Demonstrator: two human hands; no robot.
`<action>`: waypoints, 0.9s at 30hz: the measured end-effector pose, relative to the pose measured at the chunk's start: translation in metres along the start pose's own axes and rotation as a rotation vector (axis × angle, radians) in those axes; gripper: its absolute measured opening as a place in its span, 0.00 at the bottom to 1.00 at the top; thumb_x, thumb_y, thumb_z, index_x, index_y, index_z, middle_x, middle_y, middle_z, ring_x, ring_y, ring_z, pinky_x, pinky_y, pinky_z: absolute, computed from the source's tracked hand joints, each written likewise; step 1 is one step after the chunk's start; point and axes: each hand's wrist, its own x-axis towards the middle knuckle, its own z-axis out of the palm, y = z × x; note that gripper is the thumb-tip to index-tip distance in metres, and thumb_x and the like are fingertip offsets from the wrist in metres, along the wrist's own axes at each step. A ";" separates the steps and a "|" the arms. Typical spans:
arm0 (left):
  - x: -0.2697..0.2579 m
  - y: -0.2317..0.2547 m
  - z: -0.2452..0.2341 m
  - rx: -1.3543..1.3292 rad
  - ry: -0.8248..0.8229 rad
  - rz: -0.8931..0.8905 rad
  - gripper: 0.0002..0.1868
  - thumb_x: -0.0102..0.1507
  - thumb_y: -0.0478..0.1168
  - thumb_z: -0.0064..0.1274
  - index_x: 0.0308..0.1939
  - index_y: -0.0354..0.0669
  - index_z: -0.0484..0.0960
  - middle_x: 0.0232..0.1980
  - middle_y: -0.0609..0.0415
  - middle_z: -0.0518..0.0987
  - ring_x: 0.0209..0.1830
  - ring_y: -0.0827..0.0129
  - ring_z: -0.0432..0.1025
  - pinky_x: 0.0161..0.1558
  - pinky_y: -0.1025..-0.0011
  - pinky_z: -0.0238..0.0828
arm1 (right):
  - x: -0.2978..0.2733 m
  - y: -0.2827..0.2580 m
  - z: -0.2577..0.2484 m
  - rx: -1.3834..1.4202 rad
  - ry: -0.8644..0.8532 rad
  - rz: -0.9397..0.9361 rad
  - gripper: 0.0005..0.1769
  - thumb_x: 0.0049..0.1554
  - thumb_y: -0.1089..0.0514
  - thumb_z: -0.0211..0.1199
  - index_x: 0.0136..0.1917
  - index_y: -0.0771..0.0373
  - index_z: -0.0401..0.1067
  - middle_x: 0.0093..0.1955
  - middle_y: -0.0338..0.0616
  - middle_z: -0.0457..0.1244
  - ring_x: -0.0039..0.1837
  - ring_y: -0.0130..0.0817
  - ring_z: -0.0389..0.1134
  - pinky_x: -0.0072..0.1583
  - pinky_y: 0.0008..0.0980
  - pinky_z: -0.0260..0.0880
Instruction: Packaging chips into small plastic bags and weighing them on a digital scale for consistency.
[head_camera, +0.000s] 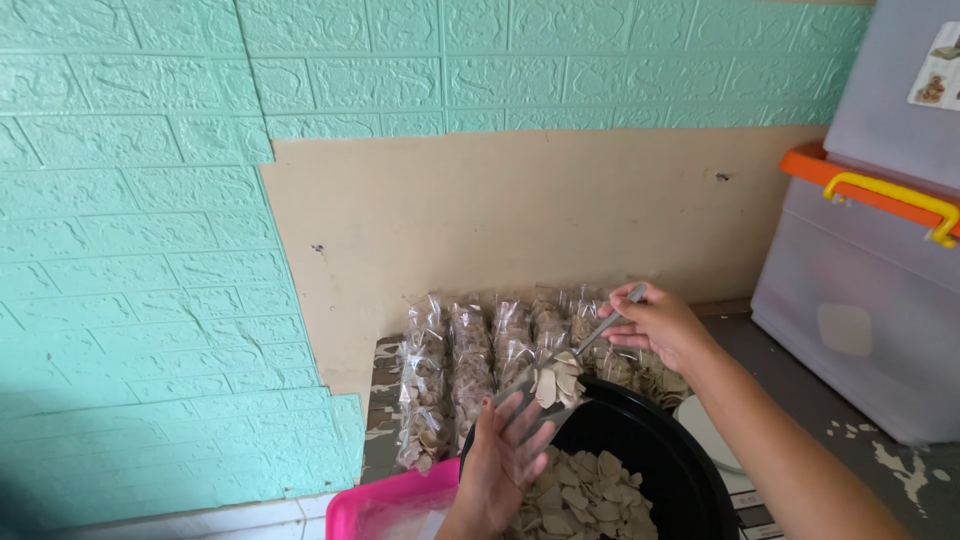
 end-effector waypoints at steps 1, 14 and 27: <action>-0.001 0.001 0.002 0.054 0.009 0.007 0.35 0.68 0.62 0.35 0.72 0.49 0.72 0.70 0.49 0.80 0.53 0.57 0.80 0.35 0.70 0.76 | 0.000 0.003 -0.001 -0.004 0.008 0.022 0.10 0.65 0.66 0.55 0.59 0.68 0.69 0.54 0.59 0.70 0.47 0.48 0.72 0.54 0.41 0.77; -0.001 0.021 -0.005 0.360 0.047 0.147 0.30 0.71 0.53 0.34 0.70 0.42 0.75 0.67 0.40 0.83 0.41 0.56 0.83 0.28 0.68 0.81 | 0.001 0.082 -0.014 0.111 -0.022 0.279 0.11 0.65 0.68 0.55 0.61 0.70 0.71 0.51 0.60 0.70 0.46 0.46 0.72 0.50 0.38 0.77; 0.009 0.017 -0.008 0.444 0.080 0.103 0.36 0.69 0.61 0.30 0.73 0.46 0.73 0.70 0.41 0.80 0.51 0.48 0.82 0.31 0.66 0.81 | -0.006 0.059 -0.035 0.138 0.079 0.201 0.15 0.63 0.63 0.57 0.63 0.67 0.67 0.57 0.57 0.69 0.51 0.48 0.71 0.58 0.42 0.75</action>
